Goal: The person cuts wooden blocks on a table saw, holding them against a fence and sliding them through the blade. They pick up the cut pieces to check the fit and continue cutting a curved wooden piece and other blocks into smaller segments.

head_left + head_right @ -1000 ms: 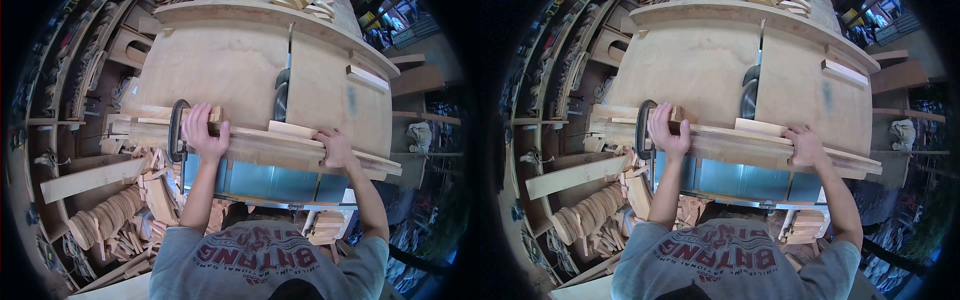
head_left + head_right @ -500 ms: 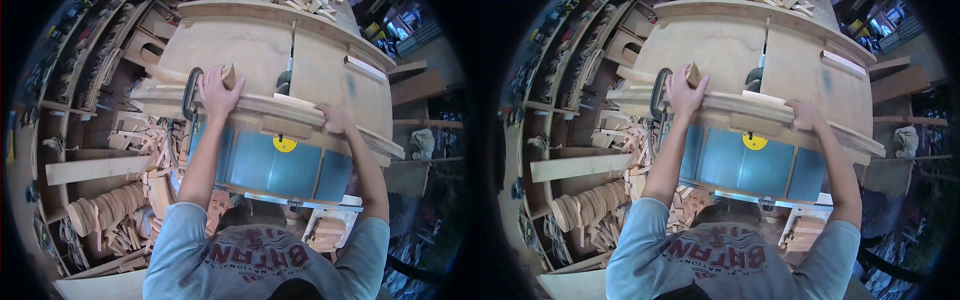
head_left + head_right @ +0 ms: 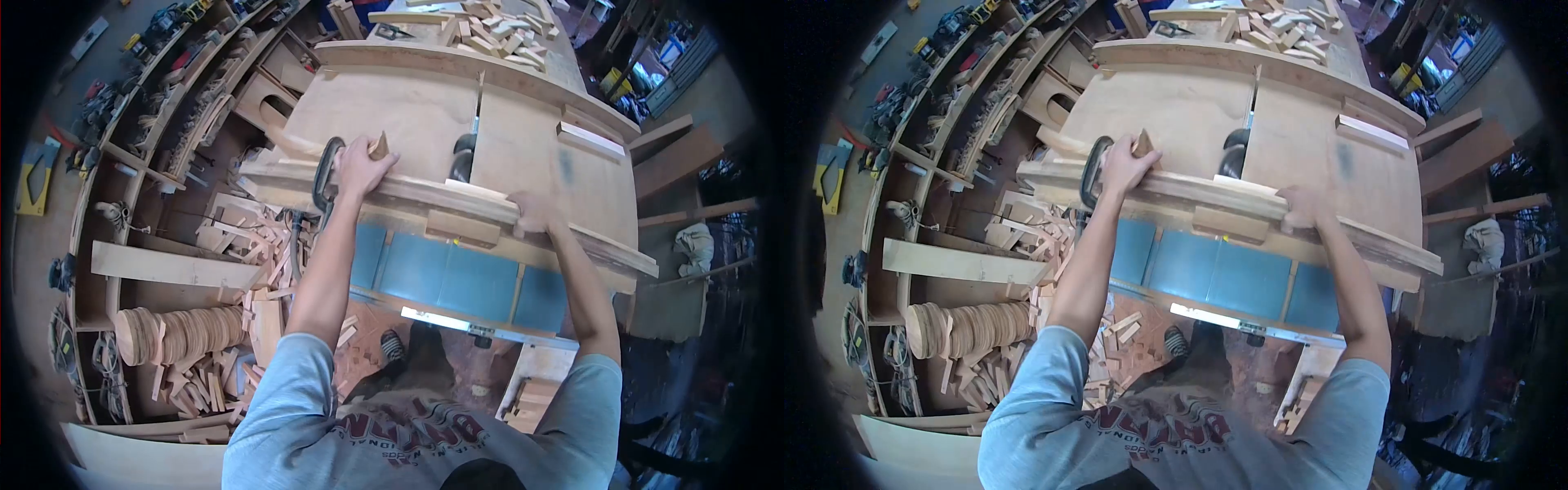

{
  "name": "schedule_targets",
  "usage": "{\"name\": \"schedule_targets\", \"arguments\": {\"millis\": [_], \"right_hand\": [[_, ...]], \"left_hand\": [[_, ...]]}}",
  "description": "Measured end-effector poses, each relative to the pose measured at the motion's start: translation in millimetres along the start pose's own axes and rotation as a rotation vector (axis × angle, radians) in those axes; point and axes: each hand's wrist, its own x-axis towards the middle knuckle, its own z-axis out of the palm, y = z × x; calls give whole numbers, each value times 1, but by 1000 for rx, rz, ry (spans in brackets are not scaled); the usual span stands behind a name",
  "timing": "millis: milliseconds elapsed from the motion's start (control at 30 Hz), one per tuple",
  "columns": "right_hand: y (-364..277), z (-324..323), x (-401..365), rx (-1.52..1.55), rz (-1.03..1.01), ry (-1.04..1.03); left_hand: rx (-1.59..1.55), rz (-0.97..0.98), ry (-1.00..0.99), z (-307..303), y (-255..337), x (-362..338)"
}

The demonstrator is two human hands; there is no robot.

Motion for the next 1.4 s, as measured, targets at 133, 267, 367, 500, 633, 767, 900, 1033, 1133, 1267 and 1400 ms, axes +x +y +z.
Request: {"name": "schedule_targets", "arguments": {"millis": [133, 267, 367, 500, 633, 767, 900, 1033, 1133, 1267, 1400], "right_hand": [[-31, 64, -78, -81, -11, 36], [-65, 96, -140, -132, -49, 39], [-63, 90, -144, -109, -159, 169], [6, 95, -111, 370, 203, 27], [15, 96, -113, 318, 219, -58], [28, 89, -105, 503, 172, -186], [16, 66, -112, 971, 65, -276], [-10, 19, -137, 901, -45, -193], [-55, 4, -170, 767, -94, 47], [-94, -7, -208, 671, -108, 154], [-119, -1, -225, 674, -98, 165]], "left_hand": [[74, -16, 46, -28, -9, -99], [-34, 148, 205, -56, -12, -185], [-105, 247, 319, -47, -18, -260], [-277, 394, 85, -38, 15, -293], [-338, 374, 69, -38, 30, -277], [-423, 253, 14, -40, 38, -252], [-589, 45, -146, -35, 42, -238], [-642, -43, -168, -32, 55, -224], [-874, 25, -281, -45, 64, -218], [-762, 117, -408, -89, 61, -208], [-837, 238, -535, -116, 58, -214]]}}
